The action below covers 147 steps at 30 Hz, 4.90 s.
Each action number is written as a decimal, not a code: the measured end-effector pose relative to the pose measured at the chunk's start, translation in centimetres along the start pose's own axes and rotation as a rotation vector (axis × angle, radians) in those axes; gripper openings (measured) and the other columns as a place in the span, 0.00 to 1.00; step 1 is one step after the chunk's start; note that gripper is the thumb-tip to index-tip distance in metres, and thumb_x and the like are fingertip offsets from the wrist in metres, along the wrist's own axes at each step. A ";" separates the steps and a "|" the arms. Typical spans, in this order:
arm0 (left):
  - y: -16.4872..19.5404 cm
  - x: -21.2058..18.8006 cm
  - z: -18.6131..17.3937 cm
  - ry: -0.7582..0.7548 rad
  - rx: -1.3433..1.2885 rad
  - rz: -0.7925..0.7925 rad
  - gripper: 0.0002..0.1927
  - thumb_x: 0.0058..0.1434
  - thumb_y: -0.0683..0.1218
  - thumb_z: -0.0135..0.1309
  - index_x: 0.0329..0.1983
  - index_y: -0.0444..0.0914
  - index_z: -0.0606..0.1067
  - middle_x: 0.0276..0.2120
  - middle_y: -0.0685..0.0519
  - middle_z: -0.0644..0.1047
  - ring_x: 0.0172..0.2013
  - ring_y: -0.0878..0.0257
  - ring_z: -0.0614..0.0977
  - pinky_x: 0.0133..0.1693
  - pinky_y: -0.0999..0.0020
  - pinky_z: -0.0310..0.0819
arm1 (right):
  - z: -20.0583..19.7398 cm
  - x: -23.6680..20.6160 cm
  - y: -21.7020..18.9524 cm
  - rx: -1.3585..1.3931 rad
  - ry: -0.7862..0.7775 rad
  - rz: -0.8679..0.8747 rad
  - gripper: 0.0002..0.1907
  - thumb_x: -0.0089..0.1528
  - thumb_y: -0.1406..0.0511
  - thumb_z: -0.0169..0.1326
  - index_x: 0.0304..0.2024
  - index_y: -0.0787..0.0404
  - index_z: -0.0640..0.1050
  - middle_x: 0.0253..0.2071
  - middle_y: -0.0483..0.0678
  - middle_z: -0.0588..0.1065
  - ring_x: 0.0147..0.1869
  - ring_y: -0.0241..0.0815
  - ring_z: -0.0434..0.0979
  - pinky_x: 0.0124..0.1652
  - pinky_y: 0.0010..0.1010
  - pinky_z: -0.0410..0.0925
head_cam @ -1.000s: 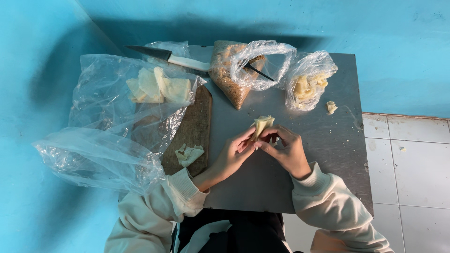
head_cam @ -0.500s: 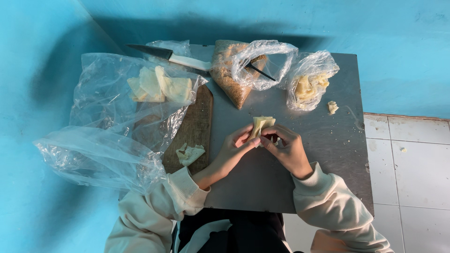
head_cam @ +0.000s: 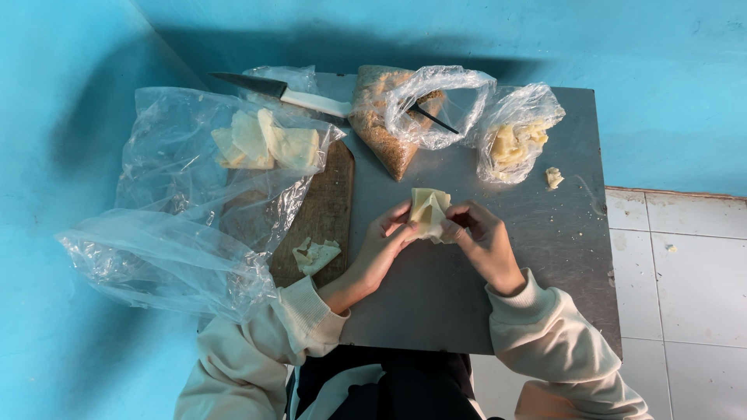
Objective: The person sits at a metal table folding stuffed pastry wrappers. They pinch filling into a thin dough wrapper, fold the wrapper over the filling and press the edges closed, placing each finished piece in a row on the table, and at one point adds filling with a spoon before folding more wrappers.
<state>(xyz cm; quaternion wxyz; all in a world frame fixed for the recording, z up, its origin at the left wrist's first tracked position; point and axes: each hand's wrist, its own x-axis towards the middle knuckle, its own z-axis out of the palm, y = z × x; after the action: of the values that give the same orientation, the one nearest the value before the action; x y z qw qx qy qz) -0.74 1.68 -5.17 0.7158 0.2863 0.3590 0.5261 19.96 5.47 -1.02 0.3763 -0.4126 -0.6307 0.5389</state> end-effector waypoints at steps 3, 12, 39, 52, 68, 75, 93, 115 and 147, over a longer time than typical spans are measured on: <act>0.0 0.1 -0.1 0.019 0.008 -0.011 0.28 0.69 0.41 0.49 0.73 0.35 0.64 0.59 0.51 0.75 0.58 0.64 0.77 0.60 0.67 0.72 | -0.5 0.2 0.4 0.045 0.017 0.018 0.09 0.66 0.70 0.55 0.47 0.68 0.75 0.42 0.46 0.76 0.47 0.31 0.77 0.47 0.25 0.71; 1.4 -0.4 0.7 0.063 0.030 -0.004 0.31 0.66 0.40 0.47 0.73 0.42 0.56 0.55 0.48 0.77 0.52 0.66 0.77 0.54 0.68 0.72 | -1.6 0.4 0.8 0.048 0.084 0.040 0.07 0.66 0.70 0.57 0.45 0.68 0.76 0.39 0.47 0.78 0.42 0.30 0.76 0.41 0.23 0.69; 3.4 -2.3 2.3 -0.049 0.448 0.390 0.20 0.76 0.38 0.44 0.70 0.36 0.70 0.60 0.52 0.75 0.46 0.73 0.71 0.52 0.77 0.67 | 1.3 0.2 -1.0 -0.178 0.191 -0.176 0.17 0.61 0.71 0.65 0.51 0.61 0.77 0.43 0.49 0.81 0.43 0.37 0.79 0.42 0.31 0.72; 2.5 -2.3 1.8 0.027 0.305 0.535 0.16 0.78 0.38 0.43 0.66 0.32 0.72 0.57 0.51 0.73 0.58 0.68 0.73 0.63 0.74 0.64 | 1.1 0.4 -0.1 0.697 -0.053 0.300 0.18 0.63 0.69 0.59 0.55 0.66 0.73 0.49 0.46 0.75 0.53 0.36 0.74 0.54 0.31 0.67; 2.2 -2.1 1.5 0.140 0.339 0.660 0.22 0.76 0.36 0.44 0.73 0.33 0.66 0.71 0.48 0.67 0.69 0.63 0.70 0.68 0.68 0.64 | 0.9 0.1 -0.7 0.705 0.069 0.213 0.06 0.68 0.69 0.57 0.46 0.62 0.74 0.44 0.46 0.76 0.48 0.37 0.78 0.52 0.32 0.72; 2.2 -2.1 1.4 0.051 0.178 0.634 0.25 0.77 0.38 0.42 0.76 0.34 0.59 0.75 0.47 0.61 0.71 0.57 0.68 0.71 0.55 0.66 | 1.3 0.1 -1.2 0.633 0.140 0.219 0.06 0.66 0.70 0.56 0.46 0.61 0.74 0.45 0.45 0.76 0.48 0.37 0.79 0.52 0.31 0.73; 3.2 -3.0 2.5 -0.016 0.610 0.737 0.48 0.63 0.31 0.57 0.81 0.39 0.47 0.73 0.44 0.59 0.72 0.51 0.69 0.72 0.57 0.65 | 1.2 -1.1 -1.1 0.186 0.052 -0.023 0.16 0.66 0.78 0.50 0.57 0.70 0.77 0.54 0.52 0.79 0.55 0.40 0.82 0.57 0.31 0.75; 2.9 -2.4 2.7 -0.095 0.785 0.754 0.54 0.60 0.38 0.68 0.82 0.41 0.47 0.70 0.44 0.62 0.66 0.54 0.72 0.67 0.59 0.70 | 1.4 -0.7 -4.7 -0.486 0.124 -0.203 0.12 0.58 0.71 0.63 0.45 0.63 0.82 0.32 0.47 0.80 0.33 0.33 0.78 0.35 0.24 0.71; 3.4 -1.9 2.8 0.032 0.663 0.546 0.41 0.64 0.29 0.53 0.78 0.41 0.55 0.72 0.45 0.62 0.49 0.66 0.82 0.41 0.76 0.79 | 1.4 0.1 -2.0 -0.604 0.119 -0.058 0.11 0.62 0.63 0.62 0.45 0.61 0.81 0.28 0.50 0.80 0.26 0.38 0.80 0.29 0.28 0.72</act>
<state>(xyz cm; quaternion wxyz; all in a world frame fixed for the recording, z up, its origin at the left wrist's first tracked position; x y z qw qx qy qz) -0.72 0.74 -0.47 0.4140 0.5771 0.4309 0.5567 18.37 4.89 0.77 0.2880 -0.5185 -0.7507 0.2909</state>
